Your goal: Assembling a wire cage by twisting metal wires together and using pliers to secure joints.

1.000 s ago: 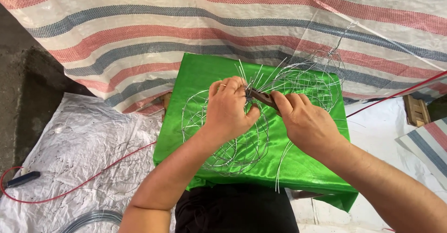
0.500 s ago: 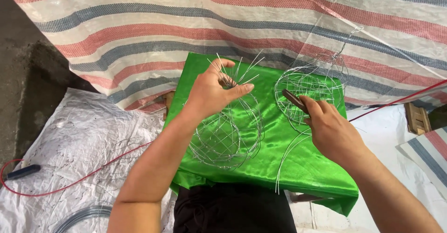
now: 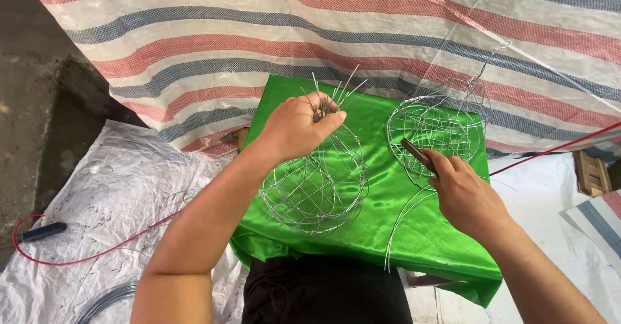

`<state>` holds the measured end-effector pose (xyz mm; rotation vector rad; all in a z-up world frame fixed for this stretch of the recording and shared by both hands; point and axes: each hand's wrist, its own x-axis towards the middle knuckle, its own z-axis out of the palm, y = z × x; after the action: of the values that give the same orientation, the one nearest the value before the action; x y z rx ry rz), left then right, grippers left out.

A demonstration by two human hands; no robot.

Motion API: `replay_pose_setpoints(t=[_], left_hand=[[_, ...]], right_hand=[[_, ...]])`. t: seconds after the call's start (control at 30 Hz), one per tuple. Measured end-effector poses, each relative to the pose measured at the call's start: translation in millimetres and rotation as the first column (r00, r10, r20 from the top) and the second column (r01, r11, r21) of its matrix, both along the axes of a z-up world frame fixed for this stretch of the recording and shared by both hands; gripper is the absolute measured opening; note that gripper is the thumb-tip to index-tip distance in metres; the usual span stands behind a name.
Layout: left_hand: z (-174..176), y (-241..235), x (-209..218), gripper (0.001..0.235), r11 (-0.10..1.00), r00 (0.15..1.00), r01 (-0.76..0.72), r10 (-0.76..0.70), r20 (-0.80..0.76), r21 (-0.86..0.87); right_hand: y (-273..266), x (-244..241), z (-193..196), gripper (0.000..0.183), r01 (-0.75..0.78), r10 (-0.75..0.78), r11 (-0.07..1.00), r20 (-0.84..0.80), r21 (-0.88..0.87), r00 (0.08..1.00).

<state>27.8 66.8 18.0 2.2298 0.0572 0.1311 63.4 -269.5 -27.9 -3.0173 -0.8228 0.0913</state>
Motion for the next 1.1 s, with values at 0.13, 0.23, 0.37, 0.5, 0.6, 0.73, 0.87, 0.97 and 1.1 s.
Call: replay_pose_setpoints(t=[0.13, 0.23, 0.37, 0.5, 0.6, 0.73, 0.87, 0.97, 1.1], left_hand=[[-3.5, -1.9, -0.2, 0.037, 1.000, 1.000, 0.018, -0.018, -0.008, 0.019], [-5.4, -3.0, 3.2, 0.036, 0.998, 0.999, 0.036, -0.036, -0.004, 0.056], [4.9, -6.8, -3.3, 0.034, 0.998, 0.999, 0.047, -0.048, 0.021, 0.042], [-2.2, 0.2, -5.3, 0.033, 0.997, 0.997, 0.081, -0.081, 0.014, -0.006], [-1.4, 14.6, -5.9, 0.040, 0.982, 0.987, 0.158, -0.154, 0.050, -0.100], [-15.5, 38.3, -4.7, 0.064, 0.904, 0.971, 0.236, -0.204, 0.124, -0.356], [-45.3, 70.1, -7.1, 0.101, 0.810, 0.918, 0.385, -0.289, 0.270, -0.443], [-66.7, 83.1, -17.4, 0.110, 0.873, 0.915, 0.362, -0.265, 0.306, -0.327], [-102.2, 93.6, -27.3, 0.113, 0.907, 0.930, 0.306, -0.220, 0.294, -0.288]], right_hand=[[-4.0, -0.5, -1.5, 0.054, 0.014, -0.014, 1.000, -0.026, 0.009, 1.000], [-9.4, -0.2, -5.4, 0.055, 0.017, -0.016, 1.000, -0.032, 0.023, 0.999], [-14.8, 0.9, -9.6, 0.057, 0.024, -0.023, 0.999, -0.028, 0.040, 0.999], [-16.3, -2.0, -7.5, 0.059, 0.040, -0.034, 0.997, -0.091, 0.067, 0.995], [-15.6, -9.3, -0.8, 0.059, 0.068, -0.048, 0.991, -0.168, 0.119, 0.985], [-20.0, -2.6, -16.0, 0.058, 0.093, -0.039, 0.975, -0.255, 0.203, 0.966], [-24.3, -3.2, -32.5, 0.059, 0.122, -0.008, 0.951, -0.372, 0.283, 0.928], [-17.5, -10.3, -30.7, 0.058, 0.145, 0.003, 0.939, -0.428, 0.313, 0.904], [-8.2, -15.1, -30.4, 0.055, 0.187, -0.004, 0.923, -0.477, 0.337, 0.879]])
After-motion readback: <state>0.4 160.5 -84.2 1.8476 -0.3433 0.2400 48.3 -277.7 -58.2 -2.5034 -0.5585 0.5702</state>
